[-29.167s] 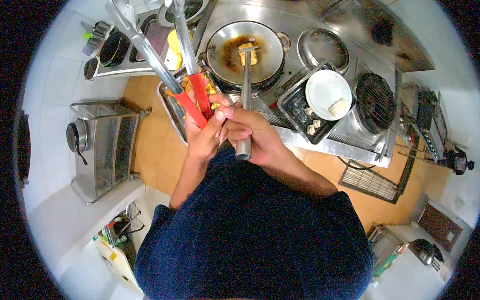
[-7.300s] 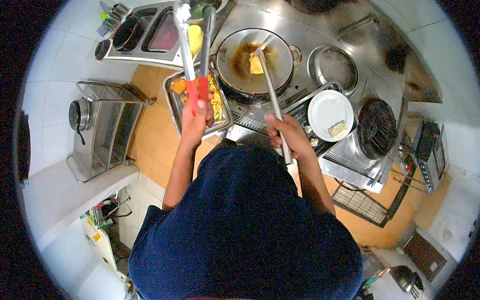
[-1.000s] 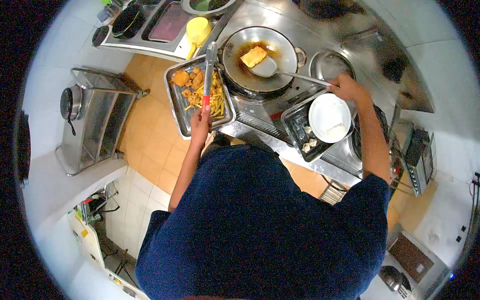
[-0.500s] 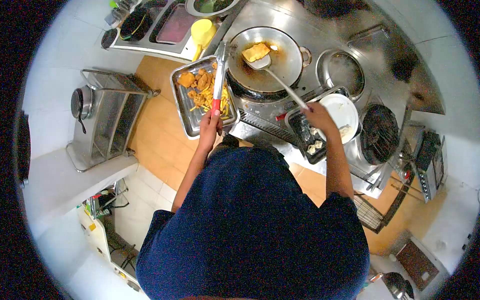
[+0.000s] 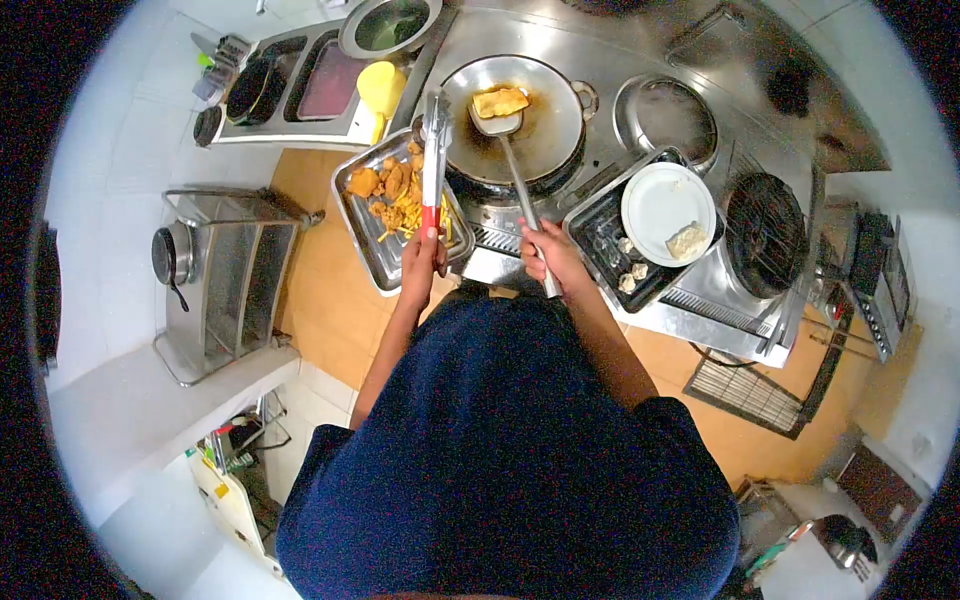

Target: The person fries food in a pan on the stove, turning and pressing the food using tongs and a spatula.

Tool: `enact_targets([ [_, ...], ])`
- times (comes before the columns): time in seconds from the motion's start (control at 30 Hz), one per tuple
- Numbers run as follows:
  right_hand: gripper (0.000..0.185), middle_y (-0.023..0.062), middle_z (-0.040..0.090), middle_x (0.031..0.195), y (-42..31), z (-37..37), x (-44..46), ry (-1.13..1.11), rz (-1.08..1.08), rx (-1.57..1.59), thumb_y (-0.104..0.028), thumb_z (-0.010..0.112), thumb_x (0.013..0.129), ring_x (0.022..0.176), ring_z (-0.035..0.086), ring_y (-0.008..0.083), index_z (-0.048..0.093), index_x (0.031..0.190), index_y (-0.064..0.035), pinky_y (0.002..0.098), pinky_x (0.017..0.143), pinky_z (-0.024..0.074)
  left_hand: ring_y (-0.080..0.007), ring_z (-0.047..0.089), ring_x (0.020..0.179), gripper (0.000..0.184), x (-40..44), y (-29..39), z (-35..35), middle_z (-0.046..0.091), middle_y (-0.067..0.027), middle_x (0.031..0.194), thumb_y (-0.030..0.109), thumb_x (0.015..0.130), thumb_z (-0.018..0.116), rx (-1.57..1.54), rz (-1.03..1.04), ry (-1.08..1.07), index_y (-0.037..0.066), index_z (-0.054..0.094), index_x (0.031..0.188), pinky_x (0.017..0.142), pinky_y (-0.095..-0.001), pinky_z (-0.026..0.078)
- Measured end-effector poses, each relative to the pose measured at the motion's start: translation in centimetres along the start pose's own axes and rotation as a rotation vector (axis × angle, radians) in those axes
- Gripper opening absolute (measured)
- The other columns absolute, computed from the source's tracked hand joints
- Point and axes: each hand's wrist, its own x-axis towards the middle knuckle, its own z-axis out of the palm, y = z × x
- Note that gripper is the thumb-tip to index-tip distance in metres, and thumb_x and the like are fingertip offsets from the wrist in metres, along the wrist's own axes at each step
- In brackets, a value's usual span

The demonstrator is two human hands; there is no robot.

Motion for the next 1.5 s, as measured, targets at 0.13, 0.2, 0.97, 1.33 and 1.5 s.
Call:
enact_targets([
  [0.13, 0.029, -0.0022, 0.044, 0.069, -0.7, -0.1, -1.2, 0.072, -0.05, -0.123, -0.014, 0.055, 0.099, 0.044, 0.038, 0.0058, 0.05, 0.128, -0.0087, 0.0228, 0.036, 0.0305, -0.0071, 0.042, 0.05, 0.033, 0.4, 0.2, 0.5, 0.046, 0.0024, 0.062, 0.039, 0.102, 0.052, 0.004, 0.045, -0.005, 0.006, 0.054, 0.096, 0.045, -0.0237, 0.034],
  [0.2, 0.028, -0.0023, 0.045, 0.069, -1.2, -0.5, -1.8, 0.091, -0.083, -0.193, -0.015, 0.055, 0.099, 0.044, 0.038, 0.0059, 0.051, 0.127, -0.0086, 0.0228, 0.036, 0.0305, -0.0067, 0.042, 0.049, 0.034, 0.7, 0.0, 0.6, 0.045, 0.0026, 0.061, 0.039, 0.102, 0.051, 0.005, 0.043, 0.0, 0.006, 0.055, 0.096, 0.045, -0.0235, 0.035],
  [0.97, 0.03, -0.0014, 0.045, 0.065, -3.5, 1.7, -3.6, 0.075, 0.017, -0.335, -0.015, 0.058, 0.098, 0.042, 0.04, 0.0077, 0.051, 0.127, -0.0112, 0.0242, 0.036, 0.0309, -0.0076, 0.041, 0.051, 0.037, 0.1, -1.1, -0.7, 0.043, 0.0025, 0.061, 0.042, 0.103, 0.048, -0.066, 0.051, 0.086, 0.006, 0.056, 0.104, 0.047, -0.0248, 0.035],
  [1.33, 0.038, -0.0007, 0.045, 0.066, -3.3, 3.3, -5.3, 0.115, -0.015, -0.352, -0.014, 0.057, 0.098, 0.043, 0.04, 0.0069, 0.048, 0.134, -0.0081, 0.0231, 0.036, 0.0312, -0.006, 0.042, 0.048, 0.035, 0.5, 0.0, -1.3, 0.046, 0.0024, 0.061, 0.04, 0.103, 0.049, -0.077, 0.091, 0.14, 0.006, 0.054, 0.099, 0.044, -0.0227, 0.035],
  [1.5, 0.036, -0.0011, 0.044, 0.066, -3.0, 4.9, -5.9, 0.141, -0.046, -0.445, -0.013, 0.056, 0.098, 0.042, 0.038, 0.0062, 0.048, 0.133, -0.0069, 0.0218, 0.036, 0.0303, -0.0058, 0.042, 0.048, 0.033, 0.9, 0.4, -1.6, 0.046, 0.0025, 0.061, 0.039, 0.103, 0.05, -0.107, 0.073, 0.109, 0.007, 0.054, 0.1, 0.044, -0.0227, 0.034],
])
